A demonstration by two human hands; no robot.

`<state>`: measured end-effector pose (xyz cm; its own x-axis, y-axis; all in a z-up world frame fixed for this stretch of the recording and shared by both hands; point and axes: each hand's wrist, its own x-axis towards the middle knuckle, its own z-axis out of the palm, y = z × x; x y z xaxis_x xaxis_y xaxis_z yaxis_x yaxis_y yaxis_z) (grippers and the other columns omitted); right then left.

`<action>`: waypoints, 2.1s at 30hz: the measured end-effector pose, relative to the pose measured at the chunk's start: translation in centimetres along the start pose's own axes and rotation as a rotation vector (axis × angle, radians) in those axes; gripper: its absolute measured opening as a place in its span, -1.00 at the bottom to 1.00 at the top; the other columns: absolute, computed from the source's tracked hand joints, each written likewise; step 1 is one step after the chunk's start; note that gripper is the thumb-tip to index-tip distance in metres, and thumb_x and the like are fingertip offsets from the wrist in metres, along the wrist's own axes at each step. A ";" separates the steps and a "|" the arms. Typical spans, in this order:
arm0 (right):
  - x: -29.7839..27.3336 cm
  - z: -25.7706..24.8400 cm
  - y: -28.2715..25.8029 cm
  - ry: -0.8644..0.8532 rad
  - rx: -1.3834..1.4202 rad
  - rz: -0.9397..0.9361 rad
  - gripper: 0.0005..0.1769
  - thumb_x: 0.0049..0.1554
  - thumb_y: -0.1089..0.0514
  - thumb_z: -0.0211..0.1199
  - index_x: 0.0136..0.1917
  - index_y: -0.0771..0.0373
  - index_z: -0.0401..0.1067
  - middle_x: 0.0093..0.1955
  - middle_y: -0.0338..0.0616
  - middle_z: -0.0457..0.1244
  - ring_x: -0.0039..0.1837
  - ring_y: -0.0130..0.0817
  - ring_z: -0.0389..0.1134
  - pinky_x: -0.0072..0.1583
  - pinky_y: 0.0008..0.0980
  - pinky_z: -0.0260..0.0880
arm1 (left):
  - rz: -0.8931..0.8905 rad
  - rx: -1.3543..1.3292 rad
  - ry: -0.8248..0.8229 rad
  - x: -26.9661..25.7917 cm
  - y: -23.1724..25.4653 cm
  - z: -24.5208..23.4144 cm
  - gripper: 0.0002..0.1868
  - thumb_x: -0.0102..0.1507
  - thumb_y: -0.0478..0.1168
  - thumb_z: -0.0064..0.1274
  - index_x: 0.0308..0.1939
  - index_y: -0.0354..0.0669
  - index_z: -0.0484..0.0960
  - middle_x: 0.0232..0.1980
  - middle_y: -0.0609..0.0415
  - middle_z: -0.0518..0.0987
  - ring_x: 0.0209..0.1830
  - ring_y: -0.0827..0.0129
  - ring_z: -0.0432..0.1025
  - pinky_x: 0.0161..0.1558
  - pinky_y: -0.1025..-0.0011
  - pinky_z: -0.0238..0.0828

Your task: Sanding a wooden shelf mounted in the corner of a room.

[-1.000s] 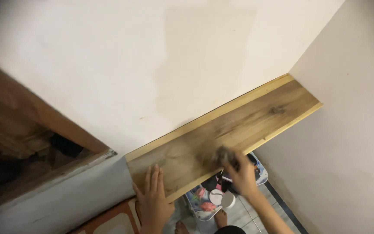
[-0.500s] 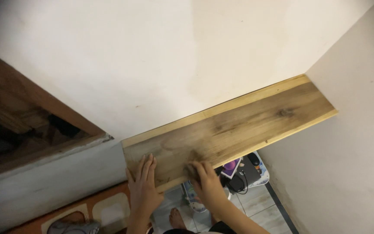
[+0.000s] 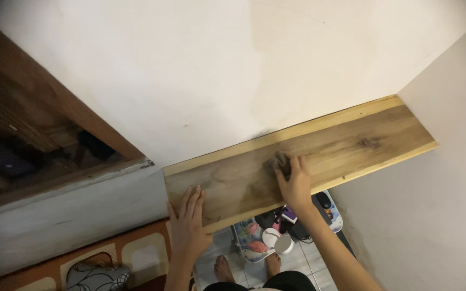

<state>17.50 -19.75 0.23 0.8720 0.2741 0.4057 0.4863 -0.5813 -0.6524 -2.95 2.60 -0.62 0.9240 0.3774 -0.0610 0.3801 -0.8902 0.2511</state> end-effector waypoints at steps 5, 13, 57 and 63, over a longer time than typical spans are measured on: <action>-3.6 1.9 -4.4 -0.196 -0.143 -0.035 -0.40 -0.01 0.21 0.35 0.27 0.34 0.28 0.18 0.26 0.21 0.20 0.25 0.25 0.15 0.07 0.33 | -0.009 -0.072 -0.064 -0.2 0.8 -2.2 0.19 -0.11 -0.19 0.43 0.55 0.11 0.14 0.66 0.24 0.02 0.63 0.31 -0.17 0.54 -0.33 -0.45; -9.6 2.1 -9.8 -0.324 -0.009 -0.096 -0.38 -0.06 0.23 0.33 0.26 0.25 0.24 0.18 0.20 0.23 0.19 0.24 0.30 0.16 0.04 0.36 | 0.022 -0.107 -0.054 -0.4 0.2 -1.9 0.20 -0.12 -0.14 0.47 0.55 0.04 0.15 0.67 0.19 0.02 0.63 0.28 -0.17 0.52 -0.37 -0.45; -3.5 3.2 -8.7 0.045 -0.014 0.067 -0.59 0.07 0.08 0.34 0.13 0.27 0.36 -0.07 0.14 0.32 -0.05 0.14 0.39 -0.02 -0.03 0.40 | 0.290 -0.239 0.100 -2.5 -6.0 -1.4 0.16 -0.07 -0.39 0.32 0.56 0.17 0.10 0.65 0.18 -0.01 0.63 0.13 -0.12 0.39 -0.55 -0.29; 0.2 4.9 -4.1 0.031 -0.213 0.076 -0.48 0.13 0.15 0.32 0.35 0.20 0.37 0.24 0.20 0.24 0.27 0.19 0.28 0.25 0.05 0.34 | 0.241 -0.238 0.045 -2.1 -5.9 -1.5 0.13 -0.07 -0.46 0.24 0.53 0.24 0.14 0.66 0.24 -0.01 0.66 0.19 -0.14 0.40 -0.53 -0.27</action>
<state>15.93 -13.57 -0.17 0.9018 0.2019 0.3822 0.3935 -0.7492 -0.5328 -7.25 7.46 -0.51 0.9814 0.1789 0.0693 0.1258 -0.8727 0.4718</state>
